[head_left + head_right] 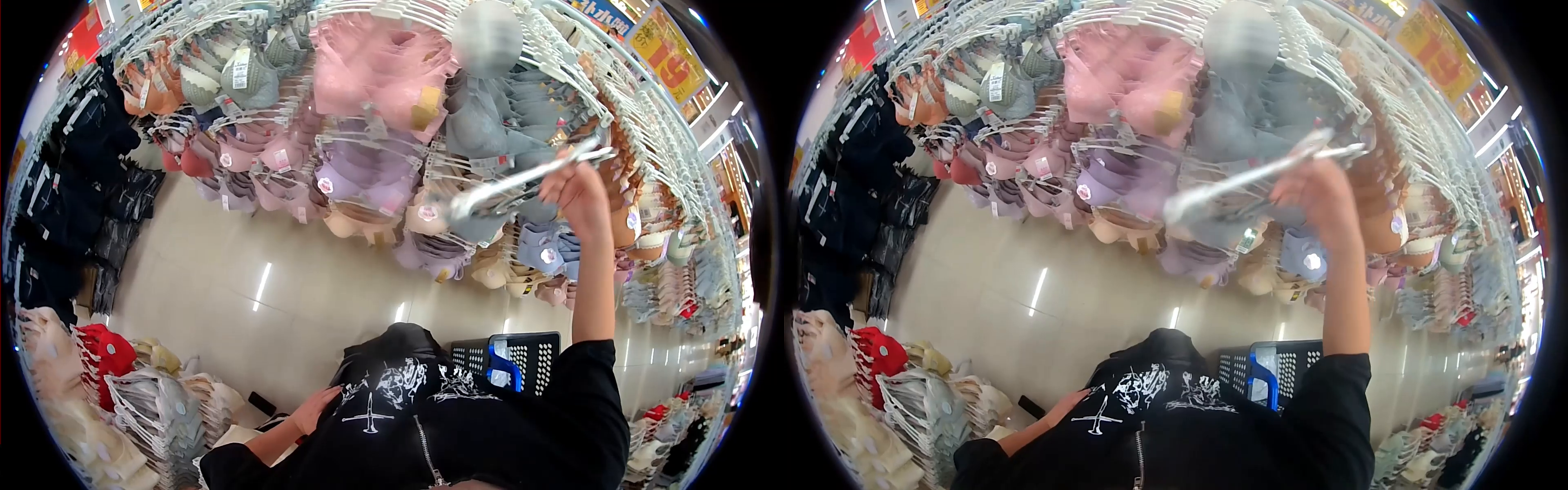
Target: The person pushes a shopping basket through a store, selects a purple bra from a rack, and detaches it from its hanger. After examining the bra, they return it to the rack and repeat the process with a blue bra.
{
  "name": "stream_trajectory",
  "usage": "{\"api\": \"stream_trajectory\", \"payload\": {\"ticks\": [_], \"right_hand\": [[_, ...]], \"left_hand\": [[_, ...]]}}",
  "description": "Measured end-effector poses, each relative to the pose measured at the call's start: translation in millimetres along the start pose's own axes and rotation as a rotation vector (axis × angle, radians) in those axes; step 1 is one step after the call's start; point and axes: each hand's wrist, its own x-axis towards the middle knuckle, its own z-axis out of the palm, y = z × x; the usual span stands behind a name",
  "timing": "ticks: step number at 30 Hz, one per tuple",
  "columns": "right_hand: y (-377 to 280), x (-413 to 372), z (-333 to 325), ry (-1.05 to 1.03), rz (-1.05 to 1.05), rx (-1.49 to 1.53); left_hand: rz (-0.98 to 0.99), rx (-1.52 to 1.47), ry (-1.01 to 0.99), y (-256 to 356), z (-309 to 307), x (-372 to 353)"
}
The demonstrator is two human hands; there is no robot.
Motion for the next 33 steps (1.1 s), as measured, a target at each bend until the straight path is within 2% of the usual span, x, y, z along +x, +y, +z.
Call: {"api": "stream_trajectory", "payload": {"ticks": [1, 3, 4, 8, 10, 12, 14, 16, 20, 22, 25, 28, 29, 31, 33], "right_hand": [[8.4, -12.1, 12.8, 0.081, 0.085, -0.063], [24.6, -31.4, 23.7, 0.036, 0.222, -0.157], [36.5, -42.5, 24.7, 0.085, 0.272, -0.183], [57.8, -75.8, 18.5, -0.017, 0.390, -0.297], [50.6, -86.0, 17.1, -0.168, 0.462, -0.256], [42.6, -94.5, 19.0, -0.235, 0.465, -0.181], [41.2, -101.2, 19.4, -0.285, 0.412, -0.042], [36.0, -105.0, 25.6, -0.296, 0.435, -0.018], [30.6, -108.3, 40.4, -0.491, 0.476, 0.099], [33.4, -105.4, 43.8, -0.645, 0.461, 0.138], [55.0, -111.9, 44.7, -0.697, 0.406, 0.343], [79.3, -114.8, 36.5, -0.696, 0.438, 0.537], [95.2, -117.0, 33.0, -0.698, 0.413, 0.632], [121.3, -117.5, 29.5, -0.713, 0.360, 0.797], [136.1, -118.2, 30.3, -0.666, 0.290, 0.831]], "left_hand": [[0.001, 0.005, -0.003, 2.7, -2.4, 1.5], [-0.009, -0.009, -0.014, 2.7, -5.8, 3.3], [-0.020, -0.027, -0.021, 2.5, -7.3, 5.0], [-0.078, 0.001, -0.104, 37.4, -36.4, 27.4], [0.367, 0.516, -0.265, 31.5, -78.5, 53.6], [0.123, 0.876, 0.004, 17.6, -93.2, 69.6], [-0.186, 0.670, 0.429, 33.6, -105.8, 116.0], [-0.036, 0.579, 0.608, 45.5, -122.6, 158.0], [0.137, 0.253, 0.770, 107.1, -106.7, 234.7], [0.342, -0.087, 0.739, 143.9, -90.4, 257.2], [0.462, -0.474, 0.533, 179.4, -72.5, 261.2], [0.263, -0.608, 0.237, 185.2, -70.3, 251.5], [0.250, -0.453, 0.233, 192.5, -74.0, 249.6], [0.142, -0.477, 0.254, 190.9, -71.2, 248.9], [0.066, -0.461, 0.278, 190.7, -69.4, 248.8]]}}
